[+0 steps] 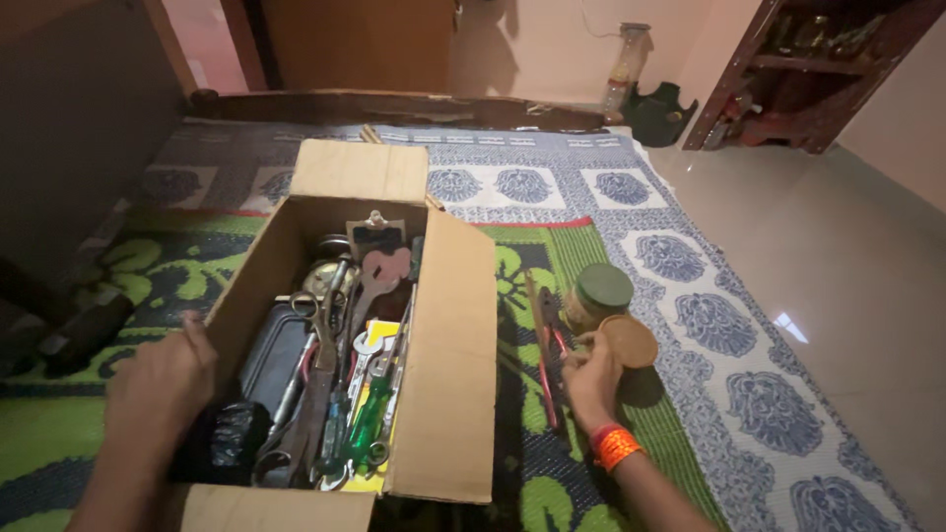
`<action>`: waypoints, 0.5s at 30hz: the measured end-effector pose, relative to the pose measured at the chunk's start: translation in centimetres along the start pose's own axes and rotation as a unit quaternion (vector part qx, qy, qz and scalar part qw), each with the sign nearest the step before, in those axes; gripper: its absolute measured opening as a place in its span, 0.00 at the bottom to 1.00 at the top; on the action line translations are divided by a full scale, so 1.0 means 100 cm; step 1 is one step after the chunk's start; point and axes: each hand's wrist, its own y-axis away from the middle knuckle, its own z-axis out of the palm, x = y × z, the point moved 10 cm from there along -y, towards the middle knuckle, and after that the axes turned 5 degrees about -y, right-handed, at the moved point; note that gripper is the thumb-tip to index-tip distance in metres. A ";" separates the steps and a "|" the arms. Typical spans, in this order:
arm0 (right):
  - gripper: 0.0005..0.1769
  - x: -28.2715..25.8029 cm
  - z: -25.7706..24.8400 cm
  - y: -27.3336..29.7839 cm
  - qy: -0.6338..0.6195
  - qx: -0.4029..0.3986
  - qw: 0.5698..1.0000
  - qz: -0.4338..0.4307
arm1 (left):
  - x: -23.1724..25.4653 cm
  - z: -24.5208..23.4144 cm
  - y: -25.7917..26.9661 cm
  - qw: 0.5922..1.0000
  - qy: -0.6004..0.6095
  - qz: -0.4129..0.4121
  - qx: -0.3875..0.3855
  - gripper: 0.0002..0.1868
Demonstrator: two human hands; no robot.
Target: The person opens a cardboard box on a patterned mat and removes various items one by one, including containers, tools, and a plastic tray. The items are placed on the mat beside the box. The person then removes a small piece of cardboard from inside the box and sets it aside.
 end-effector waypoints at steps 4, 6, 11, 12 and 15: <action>0.11 -0.041 -0.002 -0.007 -0.031 -0.047 0.996 0.064 | 0.000 -0.001 -0.002 1.000 0.019 -0.010 0.000 0.41; 0.11 -0.087 -0.007 -0.013 -0.038 -0.038 0.998 0.019 | 0.002 -0.002 0.001 1.000 0.013 -0.003 0.013 0.42; 0.13 -0.227 0.011 -0.008 -0.167 -0.101 0.977 -0.084 | 0.004 -0.007 0.006 1.000 0.009 0.000 0.025 0.42; 0.14 -0.250 0.022 -0.002 -0.143 -0.159 0.973 -0.084 | 0.002 -0.003 0.005 1.000 0.023 -0.016 -0.004 0.43; 0.15 -0.300 0.053 0.027 -0.070 -0.331 0.939 -0.061 | 0.001 0.003 -0.002 0.995 0.051 -0.051 -0.066 0.46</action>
